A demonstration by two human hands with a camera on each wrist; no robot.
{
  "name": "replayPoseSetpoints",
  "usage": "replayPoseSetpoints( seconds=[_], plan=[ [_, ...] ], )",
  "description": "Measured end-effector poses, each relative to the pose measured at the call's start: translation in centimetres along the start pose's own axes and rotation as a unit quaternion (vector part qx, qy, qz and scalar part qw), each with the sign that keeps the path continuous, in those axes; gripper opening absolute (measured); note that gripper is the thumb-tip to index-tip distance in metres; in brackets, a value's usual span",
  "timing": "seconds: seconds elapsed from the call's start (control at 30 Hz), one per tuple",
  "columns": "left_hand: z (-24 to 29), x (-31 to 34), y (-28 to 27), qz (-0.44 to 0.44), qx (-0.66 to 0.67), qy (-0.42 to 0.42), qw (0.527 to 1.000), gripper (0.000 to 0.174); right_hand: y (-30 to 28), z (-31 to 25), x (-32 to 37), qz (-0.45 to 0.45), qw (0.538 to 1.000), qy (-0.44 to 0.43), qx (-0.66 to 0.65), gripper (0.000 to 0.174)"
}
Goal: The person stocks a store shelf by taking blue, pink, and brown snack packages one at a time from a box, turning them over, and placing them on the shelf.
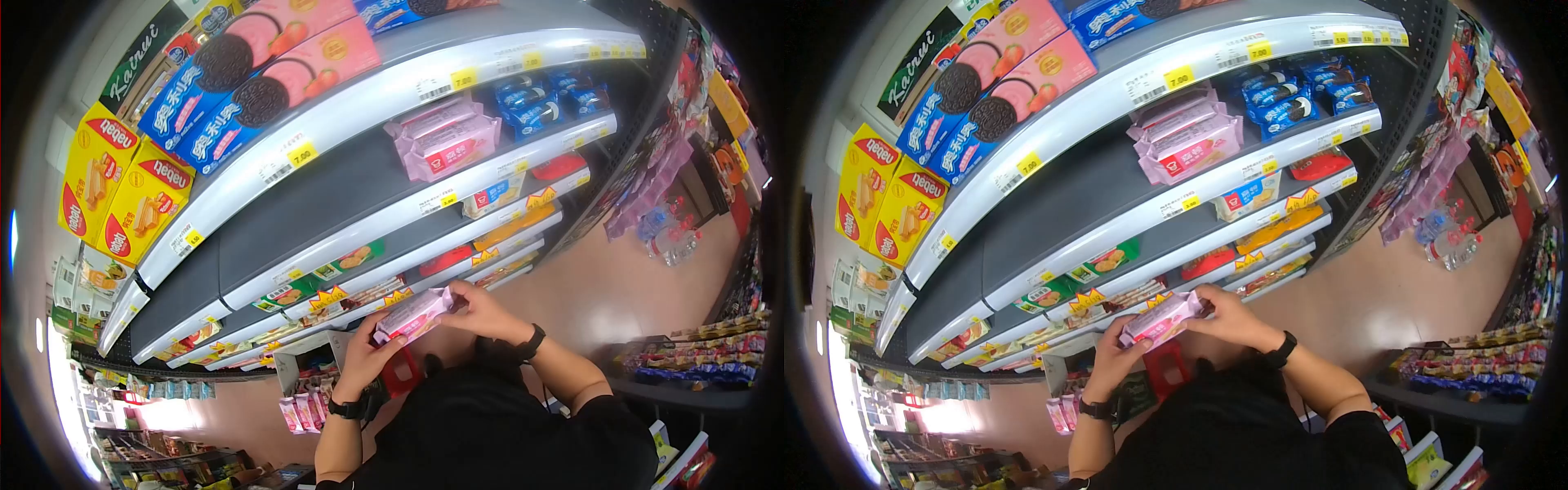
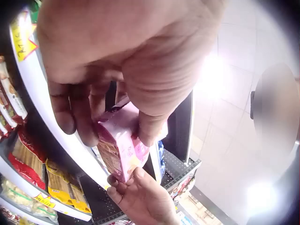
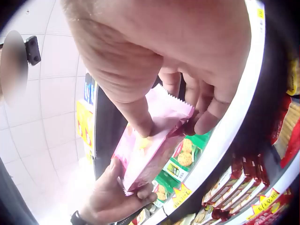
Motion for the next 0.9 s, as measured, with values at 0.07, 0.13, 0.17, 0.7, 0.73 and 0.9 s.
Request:
replayPoseSetpoints(
  seconds=[0.07, 0.13, 0.17, 0.7, 0.73, 0.9],
  plan=[
    [2.0, -0.8, 1.3, -0.012, -0.005, 0.02, 1.0, 0.051, -1.3, -0.1, -0.3, 0.042, 0.998, -0.036, 0.001, 0.045],
    [3.7, -1.4, 2.5, -0.03, -0.011, 0.064, 0.997, 0.056, -2.7, -0.3, -0.4, 0.062, 0.998, -0.031, 0.002, 0.045],
    [4.3, -1.7, 3.2, -0.031, -0.015, 0.066, 0.997, 0.056, -3.5, -0.6, -0.5, 0.082, 0.996, -0.024, 0.006, 0.044],
    [15.8, -7.4, 8.4, 0.114, -0.11, 0.303, 0.94, 0.043, -11.5, -9.1, -5.6, 0.221, 0.953, -0.195, -0.072, 0.043],
    [16.8, -7.5, 8.7, 0.122, -0.126, 0.344, 0.923, 0.044, -11.7, -10.1, -5.8, 0.234, 0.947, -0.204, -0.083, 0.041],
    [17.4, -9.5, 9.5, 0.149, -0.139, 0.341, 0.918, 0.048, -12.8, -11.5, -7.9, 0.237, 0.945, -0.215, -0.068, 0.037]
  ],
)
Point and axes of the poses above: each hand's wrist, its own x-axis away from the middle knuckle, its own y-axis out of the palm, z = x × y, the point moved 4 cm from there along -x, towards the middle knuckle, and after that the axes turned 15 degrees about z, right-handed, at the moved point
